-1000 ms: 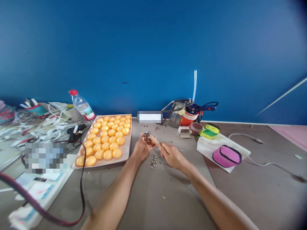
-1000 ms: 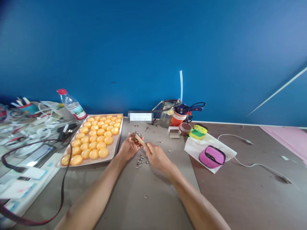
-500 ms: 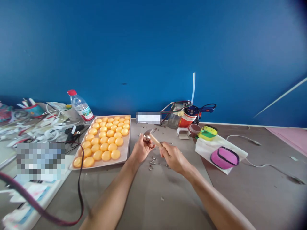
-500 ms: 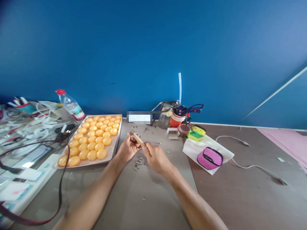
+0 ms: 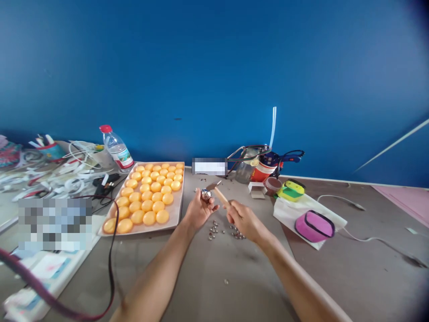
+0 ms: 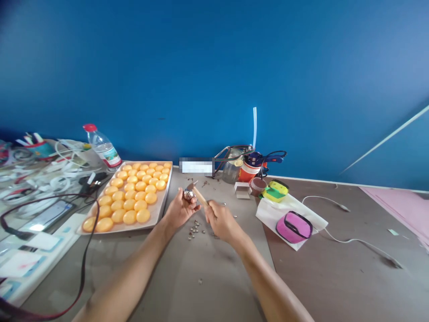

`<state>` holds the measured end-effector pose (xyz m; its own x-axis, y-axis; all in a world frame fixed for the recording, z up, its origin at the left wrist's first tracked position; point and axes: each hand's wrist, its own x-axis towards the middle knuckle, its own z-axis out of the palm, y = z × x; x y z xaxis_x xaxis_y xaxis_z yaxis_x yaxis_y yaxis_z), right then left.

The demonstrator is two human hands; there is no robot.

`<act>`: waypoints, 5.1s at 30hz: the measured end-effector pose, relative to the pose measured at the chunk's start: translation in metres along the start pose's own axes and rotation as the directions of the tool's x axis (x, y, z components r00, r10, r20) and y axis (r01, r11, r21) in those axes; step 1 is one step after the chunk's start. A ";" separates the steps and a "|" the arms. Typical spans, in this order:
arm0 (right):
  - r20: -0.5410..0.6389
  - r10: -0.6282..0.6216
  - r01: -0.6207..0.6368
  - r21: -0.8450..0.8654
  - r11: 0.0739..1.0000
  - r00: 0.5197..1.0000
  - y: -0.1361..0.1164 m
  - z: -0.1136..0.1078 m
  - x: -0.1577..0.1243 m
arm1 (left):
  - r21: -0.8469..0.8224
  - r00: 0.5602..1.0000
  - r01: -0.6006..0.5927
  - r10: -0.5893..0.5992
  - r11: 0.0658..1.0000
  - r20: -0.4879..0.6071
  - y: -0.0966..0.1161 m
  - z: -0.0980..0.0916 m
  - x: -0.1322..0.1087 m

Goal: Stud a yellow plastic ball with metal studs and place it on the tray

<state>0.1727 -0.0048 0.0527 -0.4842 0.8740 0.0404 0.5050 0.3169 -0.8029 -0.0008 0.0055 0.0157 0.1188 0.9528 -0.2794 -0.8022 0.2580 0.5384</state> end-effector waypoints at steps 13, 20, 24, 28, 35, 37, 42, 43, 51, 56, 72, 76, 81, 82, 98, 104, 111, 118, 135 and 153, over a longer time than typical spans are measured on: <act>0.020 0.017 -0.017 0.016 1.000 1.000 0.007 0.004 0.002 | 0.039 0.999 0.029 -0.028 0.999 -0.018 -0.001 0.003 -0.003; -0.006 -0.019 0.019 0.020 1.000 1.000 0.003 -0.001 0.000 | 0.003 0.998 -0.005 0.005 1.000 0.065 -0.001 -0.001 -0.002; 0.007 0.003 -0.003 0.031 1.000 1.000 0.002 -0.002 -0.001 | 0.001 0.996 0.004 -0.004 1.000 0.084 -0.001 -0.003 -0.001; -0.003 -0.036 0.036 0.102 0.994 0.999 -0.002 -0.006 -0.004 | -0.039 0.984 -0.001 0.008 0.999 0.178 -0.001 -0.004 -0.002; 0.008 0.002 -0.002 0.059 0.998 1.000 0.007 -0.002 0.002 | -0.046 0.985 0.023 -0.014 0.999 0.174 0.001 -0.002 -0.003; -0.014 -0.002 0.003 0.108 0.994 1.000 0.005 -0.007 0.000 | -0.087 0.980 0.035 -0.017 0.996 0.199 0.001 -0.003 -0.002; -0.027 -0.037 0.039 0.074 0.997 0.999 -0.009 -0.016 -0.008 | -0.153 0.971 0.014 0.024 0.988 0.239 0.002 -0.005 0.000; -0.028 -0.044 0.046 0.068 0.997 0.999 -0.011 -0.016 -0.009 | -0.159 0.969 0.013 0.027 0.987 0.246 0.002 -0.005 0.000; 0.021 -0.003 0.004 -0.038 0.999 1.000 -0.003 -0.001 -0.002 | -0.135 0.971 0.011 0.022 0.991 0.239 0.002 -0.004 -0.004; -0.008 -0.041 0.041 0.089 0.995 0.999 -0.003 -0.002 -0.005 | -0.138 0.966 0.011 0.025 0.990 0.259 0.001 0.000 -0.005; 0.013 0.017 -0.018 0.084 0.996 1.000 0.002 -0.002 0.000 | -0.041 0.974 0.036 -0.026 0.999 0.224 0.003 0.000 -0.006; -0.018 -0.018 0.021 0.194 0.981 1.000 -0.004 -0.006 -0.004 | -0.039 0.968 0.039 -0.027 0.998 0.251 0.002 0.001 -0.006; 0.008 0.046 -0.047 0.038 0.998 0.999 -0.004 -0.002 -0.003 | -0.027 0.986 0.033 -0.028 0.999 0.167 0.003 0.001 -0.006; 0.014 0.046 -0.047 0.057 0.997 0.999 -0.003 -0.002 -0.002 | -0.030 0.985 0.034 -0.029 0.999 0.169 0.003 0.001 -0.006; 0.000 0.058 -0.057 0.221 0.974 0.998 0.001 -0.004 0.000 | -0.102 0.982 -0.032 0.050 0.994 0.180 0.001 -0.001 -0.003; 0.021 0.064 -0.066 0.124 0.990 0.998 0.000 0.001 -0.001 | -0.127 0.989 -0.046 0.063 0.991 0.135 0.000 0.001 -0.002; 0.050 0.049 -0.059 0.232 0.971 0.998 -0.007 -0.006 -0.005 | -0.133 0.989 -0.087 0.101 0.987 0.105 0.001 0.000 0.000; 0.083 0.039 -0.057 0.228 0.972 0.996 -0.002 -0.002 -0.002 | -0.087 0.991 -0.084 0.092 0.993 0.093 0.000 -0.001 0.002; 0.070 0.069 -0.076 0.117 0.990 0.995 0.000 0.000 -0.001 | -0.051 0.991 -0.135 0.136 0.990 0.016 -0.001 -0.001 0.004; 0.075 0.056 -0.071 0.201 0.977 0.996 -0.002 -0.004 -0.002 | -0.050 0.989 -0.145 0.146 0.988 0.023 -0.001 0.000 0.003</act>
<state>0.1754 -0.0058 0.0564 -0.5071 0.8604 -0.0496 0.3840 0.1740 -0.9068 0.0004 0.0082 0.0141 0.0137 0.9838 -0.1789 -0.8394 0.1086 0.5326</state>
